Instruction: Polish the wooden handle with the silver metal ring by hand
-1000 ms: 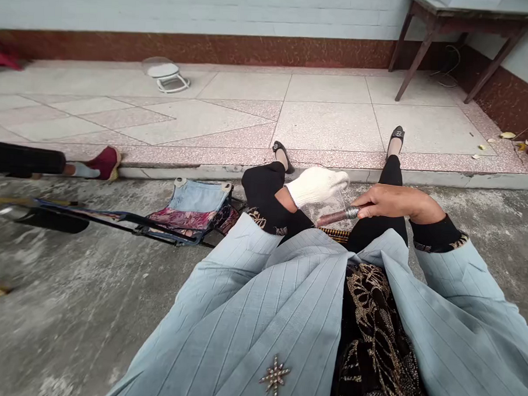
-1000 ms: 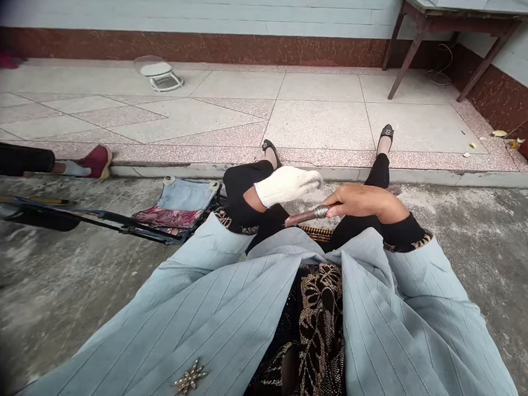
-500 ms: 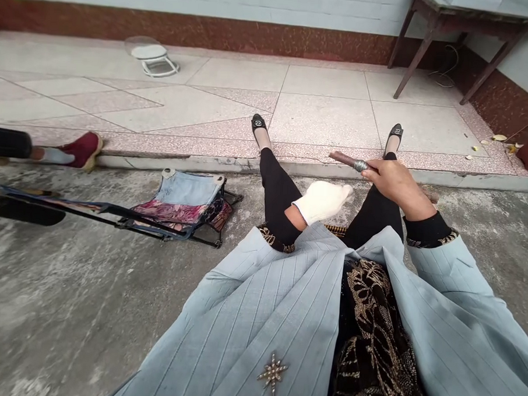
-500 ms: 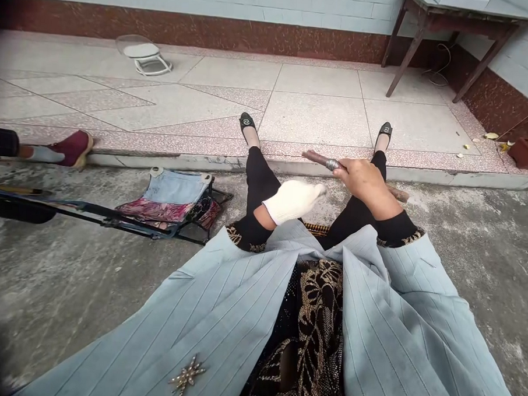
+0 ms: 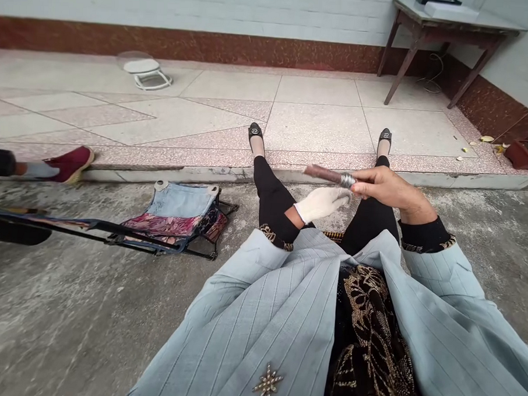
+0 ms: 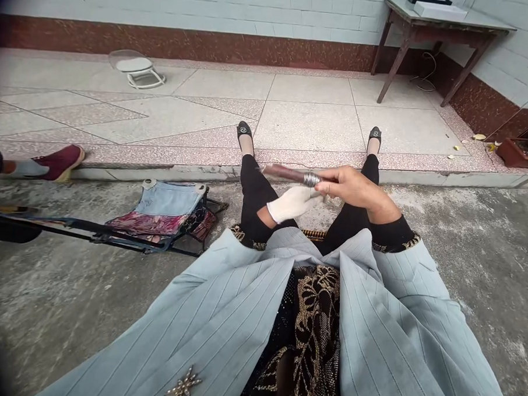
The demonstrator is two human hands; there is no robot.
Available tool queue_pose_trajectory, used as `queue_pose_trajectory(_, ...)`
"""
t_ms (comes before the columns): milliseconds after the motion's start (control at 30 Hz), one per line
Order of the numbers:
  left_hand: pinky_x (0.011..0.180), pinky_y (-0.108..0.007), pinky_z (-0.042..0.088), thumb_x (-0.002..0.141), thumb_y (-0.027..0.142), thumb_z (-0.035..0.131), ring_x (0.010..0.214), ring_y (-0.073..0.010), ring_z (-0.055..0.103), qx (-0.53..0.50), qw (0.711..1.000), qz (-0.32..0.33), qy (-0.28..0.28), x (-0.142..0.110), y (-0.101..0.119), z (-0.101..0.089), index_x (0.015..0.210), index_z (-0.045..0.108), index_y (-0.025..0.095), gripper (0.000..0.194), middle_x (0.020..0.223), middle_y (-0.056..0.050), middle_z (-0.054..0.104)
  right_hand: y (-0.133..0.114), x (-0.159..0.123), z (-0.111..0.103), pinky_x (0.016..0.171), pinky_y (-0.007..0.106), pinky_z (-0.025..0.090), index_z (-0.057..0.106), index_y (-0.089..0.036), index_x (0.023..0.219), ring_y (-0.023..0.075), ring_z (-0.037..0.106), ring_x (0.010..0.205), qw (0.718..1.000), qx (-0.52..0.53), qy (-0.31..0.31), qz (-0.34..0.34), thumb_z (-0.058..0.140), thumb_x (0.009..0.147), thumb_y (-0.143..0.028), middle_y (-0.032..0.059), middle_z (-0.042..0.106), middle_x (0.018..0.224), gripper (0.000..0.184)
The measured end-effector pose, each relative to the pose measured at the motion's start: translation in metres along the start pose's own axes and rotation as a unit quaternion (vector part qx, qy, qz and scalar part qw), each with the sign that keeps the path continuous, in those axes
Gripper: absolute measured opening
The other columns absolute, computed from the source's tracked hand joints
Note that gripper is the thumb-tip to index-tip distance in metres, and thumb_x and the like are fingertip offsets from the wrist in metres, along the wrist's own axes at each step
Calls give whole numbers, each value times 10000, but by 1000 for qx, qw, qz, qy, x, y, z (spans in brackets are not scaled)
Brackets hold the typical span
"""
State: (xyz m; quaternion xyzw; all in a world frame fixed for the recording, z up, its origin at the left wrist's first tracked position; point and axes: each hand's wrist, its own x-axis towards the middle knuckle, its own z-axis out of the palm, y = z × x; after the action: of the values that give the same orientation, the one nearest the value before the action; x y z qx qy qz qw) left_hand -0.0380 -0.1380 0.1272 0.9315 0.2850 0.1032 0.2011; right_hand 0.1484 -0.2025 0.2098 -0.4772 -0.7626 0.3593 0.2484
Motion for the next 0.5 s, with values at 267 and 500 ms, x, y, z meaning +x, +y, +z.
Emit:
queue_pose_trajectory(267, 677, -323, 459, 1014, 360, 301, 766, -243, 683, 202, 979, -14, -23, -34, 15, 7, 1148, 620, 179, 391, 809, -99, 690, 10, 12, 14, 645, 296, 299, 732, -183, 948, 161, 499, 679, 958, -231, 131, 110, 563, 913, -399, 37, 616, 723, 276)
queue_pose_trajectory(500, 690, -337, 430, 1014, 342, 309, 761, -254, 678, 303, 953, -25, 11, -40, 17, -42, 1134, 618, 181, 369, 784, -110, 668, 6, 15, 25, 668, 318, 326, 748, -191, 1035, 238, 605, 856, 911, -378, 43, 156, 573, 932, -362, 123, 724, 954, 266)
